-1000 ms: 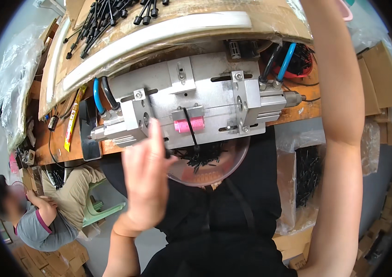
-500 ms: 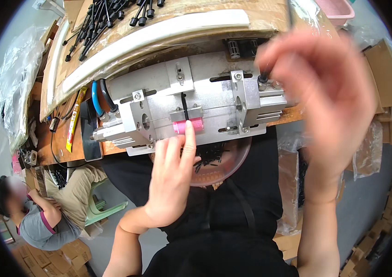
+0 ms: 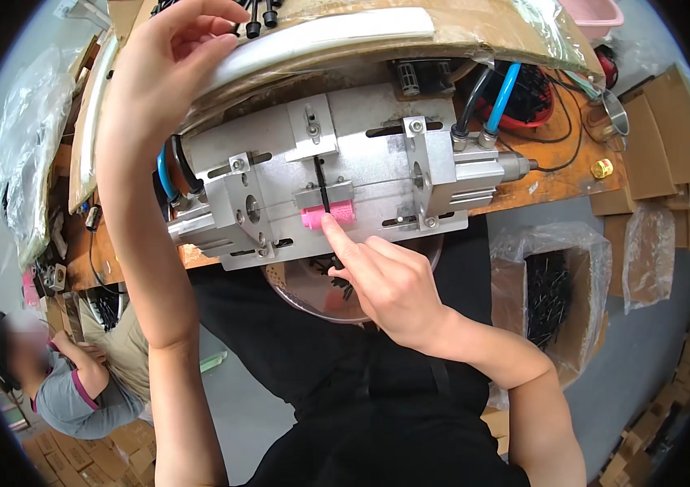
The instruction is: The person repeatedly picks up black cable ties from a pile on a wooden board and inserts them into a silver mechanical device with a pink roller. The person manipulates the ties with both hands, feeding them into the machine and adjusting their position.
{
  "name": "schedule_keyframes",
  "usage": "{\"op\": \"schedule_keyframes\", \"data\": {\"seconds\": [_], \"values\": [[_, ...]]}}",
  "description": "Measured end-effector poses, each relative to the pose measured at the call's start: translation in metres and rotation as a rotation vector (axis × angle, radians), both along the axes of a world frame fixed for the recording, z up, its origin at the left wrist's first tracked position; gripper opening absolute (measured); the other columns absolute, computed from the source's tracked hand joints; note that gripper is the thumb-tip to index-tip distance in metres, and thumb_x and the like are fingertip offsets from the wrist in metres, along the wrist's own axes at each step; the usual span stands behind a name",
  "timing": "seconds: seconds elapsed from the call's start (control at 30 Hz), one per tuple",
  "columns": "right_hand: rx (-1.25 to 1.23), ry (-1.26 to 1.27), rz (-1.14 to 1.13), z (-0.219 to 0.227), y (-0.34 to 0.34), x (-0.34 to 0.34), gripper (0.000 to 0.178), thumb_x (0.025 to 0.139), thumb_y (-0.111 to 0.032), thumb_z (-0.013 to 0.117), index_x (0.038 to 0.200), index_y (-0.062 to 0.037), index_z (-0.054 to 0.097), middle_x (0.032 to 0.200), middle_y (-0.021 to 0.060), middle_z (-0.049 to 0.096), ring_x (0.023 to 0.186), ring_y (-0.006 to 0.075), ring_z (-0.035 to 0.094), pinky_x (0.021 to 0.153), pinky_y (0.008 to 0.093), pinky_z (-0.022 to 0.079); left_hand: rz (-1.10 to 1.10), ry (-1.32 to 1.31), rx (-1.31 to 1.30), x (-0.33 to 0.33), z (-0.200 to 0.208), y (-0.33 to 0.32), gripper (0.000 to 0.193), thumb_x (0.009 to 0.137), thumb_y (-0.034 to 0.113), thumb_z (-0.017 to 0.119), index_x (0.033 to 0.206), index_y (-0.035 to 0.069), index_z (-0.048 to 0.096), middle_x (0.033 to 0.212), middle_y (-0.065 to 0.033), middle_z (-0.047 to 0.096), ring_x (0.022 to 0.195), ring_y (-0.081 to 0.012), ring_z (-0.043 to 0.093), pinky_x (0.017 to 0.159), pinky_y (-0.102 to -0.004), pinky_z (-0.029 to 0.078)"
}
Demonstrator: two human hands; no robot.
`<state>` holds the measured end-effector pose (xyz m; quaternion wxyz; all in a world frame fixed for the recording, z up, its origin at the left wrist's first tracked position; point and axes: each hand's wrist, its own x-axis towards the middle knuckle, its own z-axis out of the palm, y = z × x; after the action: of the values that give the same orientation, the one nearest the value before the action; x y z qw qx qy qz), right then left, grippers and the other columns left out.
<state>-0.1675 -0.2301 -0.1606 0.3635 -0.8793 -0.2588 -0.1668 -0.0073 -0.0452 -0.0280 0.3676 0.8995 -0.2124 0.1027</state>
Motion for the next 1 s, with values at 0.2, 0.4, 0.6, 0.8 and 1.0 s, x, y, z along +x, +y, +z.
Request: {"op": "schedule_keyframes", "data": {"seconds": [0.2, 0.4, 0.6, 0.8, 1.0], "values": [[-0.032, 0.061, -0.053, 0.022, -0.017, 0.0, 0.063, 0.072, -0.01, 0.08, 0.13, 0.0007, 0.058, 0.084, 0.0089, 0.066, 0.07, 0.0218, 0.063, 0.061, 0.0326, 0.05, 0.193, -0.359, 0.14, -0.107, -0.05, -0.016, 0.056, 0.082, -0.011, 0.063, 0.135, 0.004, 0.057, 0.1, -0.0071, 0.058, 0.089, -0.0156, 0.055, 0.077, -0.0295, 0.049], [0.125, 0.133, -0.173, 0.032, -0.034, 0.0, 0.042, 0.084, -0.003, 0.071, 0.125, -0.001, 0.063, 0.095, 0.0103, 0.071, 0.065, 0.0124, 0.056, 0.054, 0.0245, 0.042, 0.121, -0.28, 0.263, -0.177, -0.119, -0.038, 0.054, 0.076, -0.005, 0.065, 0.13, -0.006, 0.057, 0.096, -0.0097, 0.053, 0.08, -0.0218, 0.055, 0.072, -0.0328, 0.05], [0.181, 0.143, -0.184, 0.03, -0.04, -0.001, 0.032, 0.094, -0.005, 0.063, 0.125, -0.0005, 0.063, 0.097, 0.0104, 0.071, 0.066, 0.0065, 0.055, 0.053, 0.0196, 0.037, 0.077, -0.194, 0.293, -0.172, -0.131, -0.05, 0.064, 0.075, -0.004, 0.063, 0.137, -0.009, 0.048, 0.104, -0.0109, 0.054, 0.086, -0.0217, 0.055, 0.078, -0.0321, 0.05], [0.219, 0.134, -0.222, 0.034, -0.041, -0.001, 0.034, 0.085, 0.0, 0.07, 0.118, 0.0003, 0.066, 0.089, 0.0137, 0.07, 0.077, 0.0249, 0.069, 0.068, 0.0317, 0.053, 0.076, -0.179, 0.361, -0.173, -0.128, -0.047, 0.066, 0.075, -0.003, 0.063, 0.139, -0.009, 0.045, 0.105, -0.0115, 0.054, 0.089, -0.0228, 0.055, 0.08, -0.0322, 0.05], [0.197, 0.126, -0.231, 0.04, -0.043, -0.002, 0.032, 0.084, 0.0, 0.07, 0.116, 0.0007, 0.067, 0.09, 0.014, 0.071, 0.079, 0.0261, 0.069, 0.07, 0.0327, 0.054, 0.041, -0.148, 0.394, -0.172, -0.121, -0.044, 0.065, 0.077, -0.002, 0.063, 0.139, -0.009, 0.044, 0.103, -0.0109, 0.052, 0.089, -0.0229, 0.055, 0.08, -0.0325, 0.05]]}}
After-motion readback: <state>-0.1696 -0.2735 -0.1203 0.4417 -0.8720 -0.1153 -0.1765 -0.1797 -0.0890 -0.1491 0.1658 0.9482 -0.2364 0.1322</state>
